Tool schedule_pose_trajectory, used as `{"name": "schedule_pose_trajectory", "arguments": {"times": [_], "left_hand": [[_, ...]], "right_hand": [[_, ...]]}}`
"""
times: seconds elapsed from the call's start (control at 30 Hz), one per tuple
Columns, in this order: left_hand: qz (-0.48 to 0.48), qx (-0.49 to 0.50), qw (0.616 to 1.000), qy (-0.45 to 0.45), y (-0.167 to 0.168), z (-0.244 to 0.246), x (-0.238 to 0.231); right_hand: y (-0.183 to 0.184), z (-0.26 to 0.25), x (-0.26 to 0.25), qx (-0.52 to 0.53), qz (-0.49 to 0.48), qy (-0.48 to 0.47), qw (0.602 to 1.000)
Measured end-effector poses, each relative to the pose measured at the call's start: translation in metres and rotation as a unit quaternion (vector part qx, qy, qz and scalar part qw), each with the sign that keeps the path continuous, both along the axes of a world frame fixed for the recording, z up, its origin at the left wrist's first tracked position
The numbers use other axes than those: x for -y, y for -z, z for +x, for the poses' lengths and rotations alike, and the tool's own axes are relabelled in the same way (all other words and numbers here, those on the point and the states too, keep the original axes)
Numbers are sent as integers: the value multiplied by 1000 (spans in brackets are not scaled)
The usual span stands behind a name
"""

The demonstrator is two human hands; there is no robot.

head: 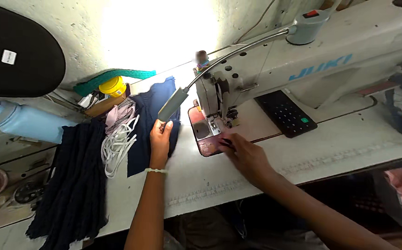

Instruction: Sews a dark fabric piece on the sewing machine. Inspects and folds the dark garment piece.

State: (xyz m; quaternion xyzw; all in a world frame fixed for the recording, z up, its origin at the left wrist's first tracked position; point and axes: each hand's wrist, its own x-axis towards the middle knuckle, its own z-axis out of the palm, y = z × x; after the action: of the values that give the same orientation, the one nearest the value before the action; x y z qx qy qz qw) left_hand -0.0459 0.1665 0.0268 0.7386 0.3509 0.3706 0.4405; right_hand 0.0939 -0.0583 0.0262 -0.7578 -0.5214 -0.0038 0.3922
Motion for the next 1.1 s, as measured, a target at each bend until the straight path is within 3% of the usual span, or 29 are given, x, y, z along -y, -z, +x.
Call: {"name": "schedule_pose_trajectory", "arguments": {"times": [0.17, 0.27, 0.4, 0.53, 0.57, 0.67, 0.77, 0.93, 1.0, 1.1], "left_hand": [[-37, 49, 997, 38, 1, -12, 27], [-48, 59, 996, 47, 1, -11, 41], [-63, 41, 994, 75, -2, -9, 65], [-49, 1, 976, 211, -15, -18, 97], [-18, -16, 978, 208, -19, -24, 104], [107, -116, 987, 31, -28, -53, 108], [132, -238, 955, -117, -20, -88, 77], [125, -315, 934, -112, -13, -106, -1], [103, -330, 932, -106, -24, -95, -20], [155, -322, 929, -94, -36, -61, -14]], "right_hand": [[-11, -28, -68, -4, -72, -37, 997], [-11, -30, -79, 4, -98, -52, 994], [-17, -22, -47, -5, -133, -35, 990], [-5, 9, 7, 32, -132, 39, 990], [-1, 17, 18, 59, -117, 52, 990], [-2, 22, 30, 99, -45, 41, 993], [-4, -13, 15, 78, -20, -42, 996], [32, -79, -3, 167, 19, -140, 976], [31, -91, 16, 186, 33, -148, 971], [29, -96, 59, 170, 32, -169, 970]]}}
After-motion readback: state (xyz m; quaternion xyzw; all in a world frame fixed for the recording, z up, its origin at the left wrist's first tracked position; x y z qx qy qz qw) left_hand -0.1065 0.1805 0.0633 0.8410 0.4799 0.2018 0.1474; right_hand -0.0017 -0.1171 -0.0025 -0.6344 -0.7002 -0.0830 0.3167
